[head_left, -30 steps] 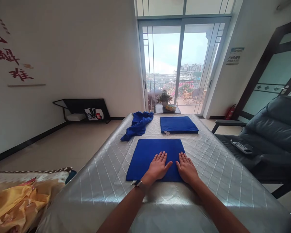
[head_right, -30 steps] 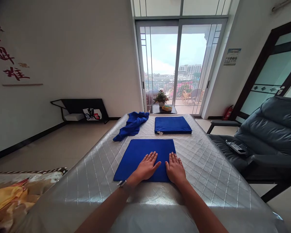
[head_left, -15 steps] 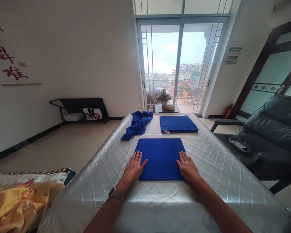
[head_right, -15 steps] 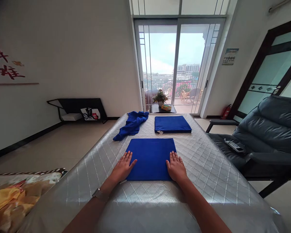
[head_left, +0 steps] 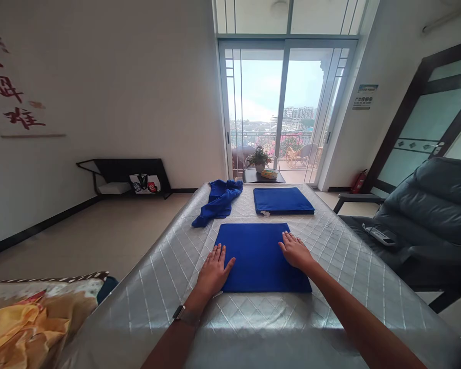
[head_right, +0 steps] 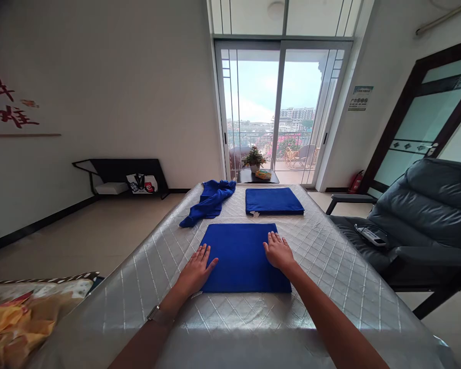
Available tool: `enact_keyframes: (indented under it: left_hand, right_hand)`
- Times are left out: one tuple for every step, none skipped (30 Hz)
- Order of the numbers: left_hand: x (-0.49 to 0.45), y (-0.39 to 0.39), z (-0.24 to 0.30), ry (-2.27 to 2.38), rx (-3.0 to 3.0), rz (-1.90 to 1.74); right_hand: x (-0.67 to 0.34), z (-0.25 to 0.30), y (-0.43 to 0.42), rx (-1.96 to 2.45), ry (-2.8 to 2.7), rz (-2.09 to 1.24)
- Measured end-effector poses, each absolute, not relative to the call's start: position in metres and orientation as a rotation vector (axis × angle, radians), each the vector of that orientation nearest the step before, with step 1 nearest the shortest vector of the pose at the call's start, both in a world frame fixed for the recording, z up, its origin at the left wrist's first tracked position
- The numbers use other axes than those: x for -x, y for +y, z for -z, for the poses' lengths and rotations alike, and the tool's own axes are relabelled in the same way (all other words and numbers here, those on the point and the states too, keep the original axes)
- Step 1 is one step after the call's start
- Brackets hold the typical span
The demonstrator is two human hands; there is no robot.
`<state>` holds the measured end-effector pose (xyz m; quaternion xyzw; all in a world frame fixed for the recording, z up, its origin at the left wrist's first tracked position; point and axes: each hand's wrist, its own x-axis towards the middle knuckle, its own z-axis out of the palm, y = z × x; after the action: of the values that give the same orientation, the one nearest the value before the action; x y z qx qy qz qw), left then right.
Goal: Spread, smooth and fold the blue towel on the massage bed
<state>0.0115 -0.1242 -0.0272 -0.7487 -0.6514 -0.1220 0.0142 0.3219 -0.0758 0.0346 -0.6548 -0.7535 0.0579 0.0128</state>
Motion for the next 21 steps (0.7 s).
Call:
enact_keyframes:
  left_hand:
    - [-0.011,-0.124,0.028,-2.030,2.332,0.382]
    - [-0.011,-0.124,0.029,-2.033,2.332,0.384]
    - [-0.010,-0.124,0.029,-2.036,2.331,0.384]
    - [-0.010,-0.123,0.030,-2.037,2.331,0.380]
    - [-0.009,-0.123,0.031,-2.034,2.333,0.374]
    - [-0.009,-0.123,0.031,-2.031,2.338,0.367]
    - [-0.008,-0.123,0.031,-2.031,2.343,0.361]
    - [-0.008,-0.123,0.031,-2.033,2.349,0.357]
    - [-0.007,-0.123,0.031,-2.035,2.354,0.357]
    - [-0.007,-0.123,0.031,-2.036,2.358,0.361]
    - [-0.007,-0.123,0.031,-2.036,2.360,0.365]
    - [-0.007,-0.123,0.030,-2.034,2.361,0.369]
    - [-0.007,-0.123,0.030,-2.030,2.362,0.372]
    - [-0.007,-0.123,0.029,-2.027,2.362,0.372]
    - [-0.007,-0.124,0.029,-2.028,2.361,0.368]
    - [-0.007,-0.124,0.028,-2.032,2.362,0.361]
    - [-0.008,-0.125,0.027,-2.037,2.364,0.350]
    - [-0.008,-0.125,0.026,-2.044,2.369,0.338]
    - [-0.007,-0.125,0.025,-2.049,2.377,0.325]
    - [-0.007,-0.126,0.024,-2.052,2.387,0.311]
    - [-0.006,-0.126,0.022,-2.051,2.401,0.294]
  right_hand:
    - [-0.321,-0.032,-0.070,2.038,-2.333,-0.193]
    - [-0.320,-0.028,-0.065,2.040,-2.315,-0.203]
    - [-0.319,-0.023,-0.060,2.046,-2.295,-0.210]
    - [-0.319,-0.019,-0.057,2.055,-2.275,-0.212]
    - [-0.319,-0.014,-0.054,2.064,-2.257,-0.210]
    - [-0.320,-0.009,-0.052,2.072,-2.242,-0.206]
    - [-0.321,-0.006,-0.051,2.076,-2.234,-0.201]
    - [-0.321,-0.003,-0.050,2.077,-2.231,-0.198]
    - [-0.322,-0.002,-0.050,2.075,-2.232,-0.200]
    - [-0.322,-0.001,-0.050,2.075,-2.234,-0.202]
    - [-0.322,-0.001,-0.050,2.076,-2.235,-0.207]
    - [-0.322,-0.002,-0.050,2.080,-2.236,-0.211]
    - [-0.322,-0.002,-0.050,2.084,-2.236,-0.213]
    - [-0.321,-0.003,-0.050,2.089,-2.234,-0.212]
    - [-0.321,-0.004,-0.050,2.095,-2.229,-0.210]
    - [-0.320,-0.004,-0.050,2.099,-2.224,-0.208]
    - [-0.320,-0.005,-0.050,2.100,-2.220,-0.207]
    - [-0.320,-0.005,-0.051,2.100,-2.217,-0.210]
    - [-0.319,-0.005,-0.051,2.098,-2.215,-0.214]
    - [-0.319,-0.005,-0.051,2.097,-2.213,-0.219]
    - [-0.319,-0.005,-0.051,2.095,-2.212,-0.221]
